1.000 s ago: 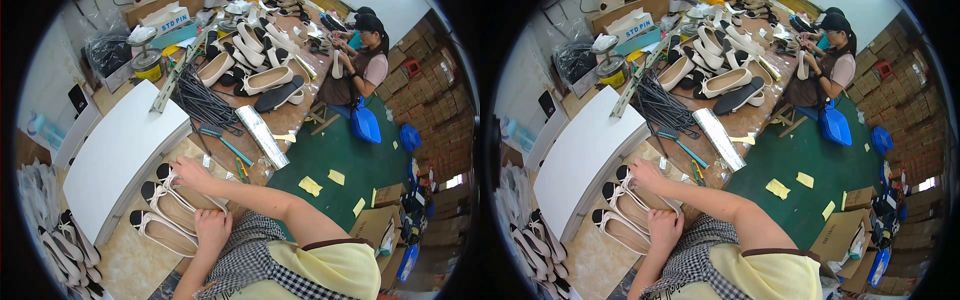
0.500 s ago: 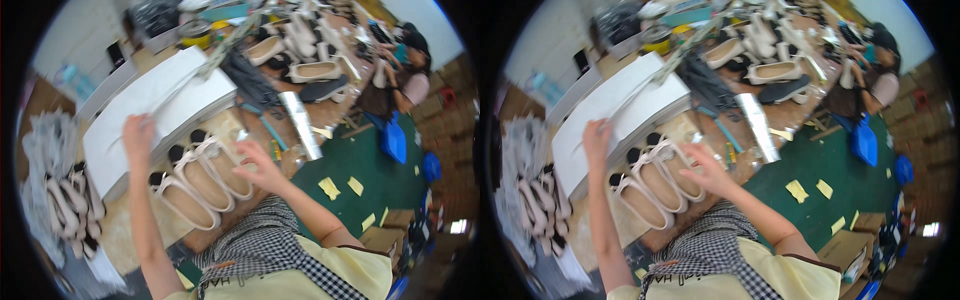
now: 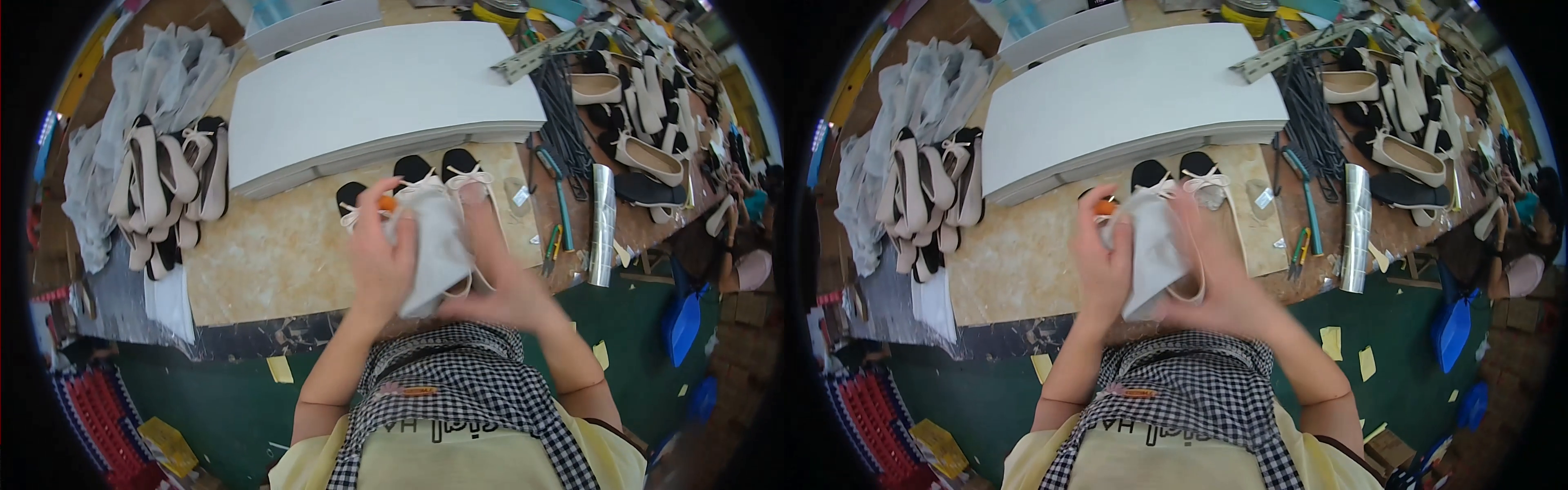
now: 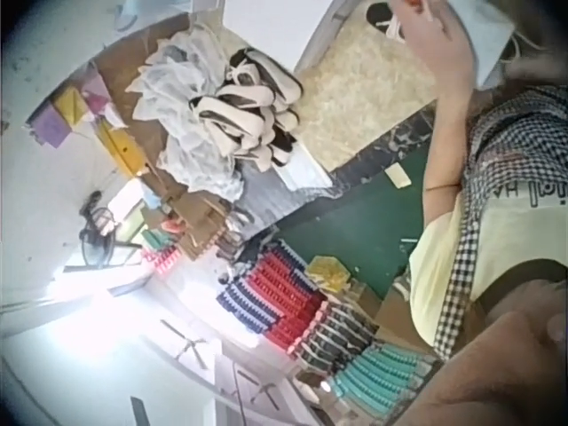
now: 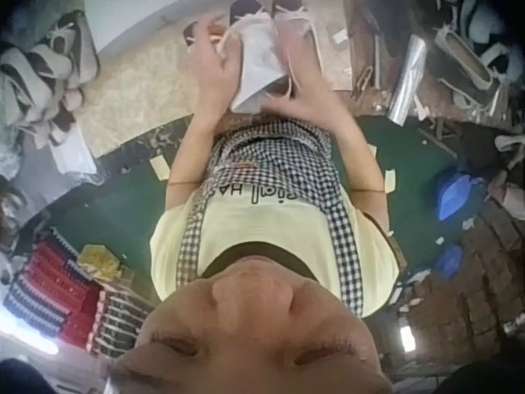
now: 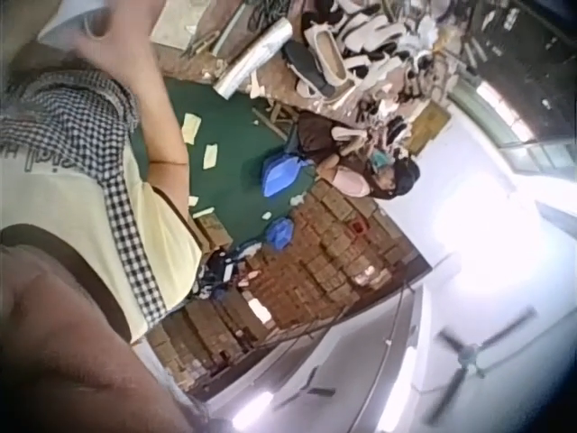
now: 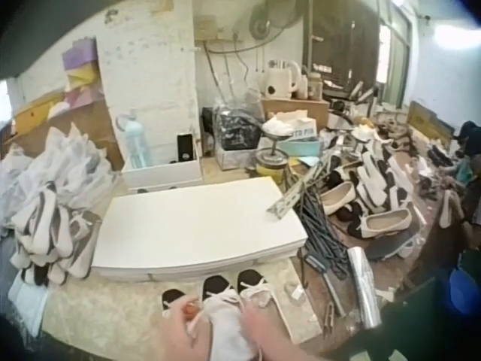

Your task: Cleaning and inspecting finished shoes at a workstation using a brush, cloth, and scraper.

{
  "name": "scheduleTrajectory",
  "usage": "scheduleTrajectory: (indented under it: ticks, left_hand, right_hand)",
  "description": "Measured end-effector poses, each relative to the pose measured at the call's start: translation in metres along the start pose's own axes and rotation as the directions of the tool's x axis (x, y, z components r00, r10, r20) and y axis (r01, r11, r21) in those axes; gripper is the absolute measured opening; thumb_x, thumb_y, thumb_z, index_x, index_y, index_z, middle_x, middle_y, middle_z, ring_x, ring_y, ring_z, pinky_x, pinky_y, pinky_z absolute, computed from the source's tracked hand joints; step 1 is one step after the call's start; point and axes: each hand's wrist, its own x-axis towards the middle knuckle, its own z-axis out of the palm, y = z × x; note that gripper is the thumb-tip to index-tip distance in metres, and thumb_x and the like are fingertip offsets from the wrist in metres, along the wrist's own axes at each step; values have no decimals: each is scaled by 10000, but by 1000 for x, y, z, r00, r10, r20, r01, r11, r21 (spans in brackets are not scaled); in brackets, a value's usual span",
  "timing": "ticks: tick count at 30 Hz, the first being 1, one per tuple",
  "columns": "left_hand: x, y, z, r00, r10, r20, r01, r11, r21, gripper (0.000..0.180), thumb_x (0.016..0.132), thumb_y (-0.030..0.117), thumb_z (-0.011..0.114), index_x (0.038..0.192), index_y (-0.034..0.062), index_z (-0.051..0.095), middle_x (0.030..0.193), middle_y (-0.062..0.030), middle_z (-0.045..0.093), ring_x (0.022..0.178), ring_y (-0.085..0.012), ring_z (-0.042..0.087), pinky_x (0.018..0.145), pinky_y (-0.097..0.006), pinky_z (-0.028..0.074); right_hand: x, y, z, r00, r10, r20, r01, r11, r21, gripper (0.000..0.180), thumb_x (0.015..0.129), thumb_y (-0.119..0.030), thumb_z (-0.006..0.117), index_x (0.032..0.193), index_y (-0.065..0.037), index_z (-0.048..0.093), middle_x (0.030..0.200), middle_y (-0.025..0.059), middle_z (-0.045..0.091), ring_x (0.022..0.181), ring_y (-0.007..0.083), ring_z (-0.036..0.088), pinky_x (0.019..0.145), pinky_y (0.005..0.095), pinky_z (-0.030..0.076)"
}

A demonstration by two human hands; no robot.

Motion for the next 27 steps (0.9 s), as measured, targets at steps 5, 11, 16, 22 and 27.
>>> scheduleTrajectory:
  ticks: [5, 11, 16, 22, 27]
  left_hand:
    - [-22, -30, 2, 834, -431, 344, 551, 642, -533, 343, 1014, 214, 421, 1274, 50, 574, 1007, -122, 660, 963, -243, 628, 812, -361, 492]
    - [-82, -21, 26, 792, 220, 570, -418, 875, 243, 239, 845, 228, 618, 695, 44, 640, 710, -121, 624, 722, -279, 616, 743, -394, 474]
    - [-83, -23, 25, 795, 132, 592, -388, 860, 330, 233, 855, 220, 609, 694, 55, 646, 717, -94, 623, 749, -247, 602, 738, -388, 440]
    - [-75, -19, 35, 779, 182, 599, -446, 834, 326, 229, 848, 210, 619, 670, 68, 644, 705, -67, 620, 737, -226, 604, 736, -379, 421]
    - [-7, -12, 27, 573, -48, 818, -603, 651, 461, 350, 885, 354, 562, 732, 67, 692, 667, -98, 633, 678, -262, 626, 641, -416, 443]
  right_hand:
    - [21, 52, -12, 871, 490, -23, -434, 792, 429, 569, 768, -90, 722, 1302, -25, 537, 1362, 155, 538, 1208, 284, 565, 1021, 372, 449]
    - [20, 79, 24, 972, -184, 150, 235, 668, -706, 350, 694, -50, 660, 1043, -73, 686, 947, 92, 588, 873, 239, 624, 787, 359, 513]
    - [55, 84, 55, 963, -77, 259, 246, 647, -722, 436, 709, -158, 701, 1135, -73, 669, 967, 95, 563, 940, 261, 566, 804, 378, 470]
    - [87, 103, 32, 987, -154, 56, 142, 642, -753, 545, 707, -314, 768, 1173, -63, 640, 975, 71, 584, 1005, 254, 508, 910, 393, 370]
    - [81, 102, 28, 998, -60, -11, 32, 668, -743, 462, 725, -258, 763, 1132, -66, 655, 1001, 74, 607, 1059, 273, 511, 924, 407, 385]
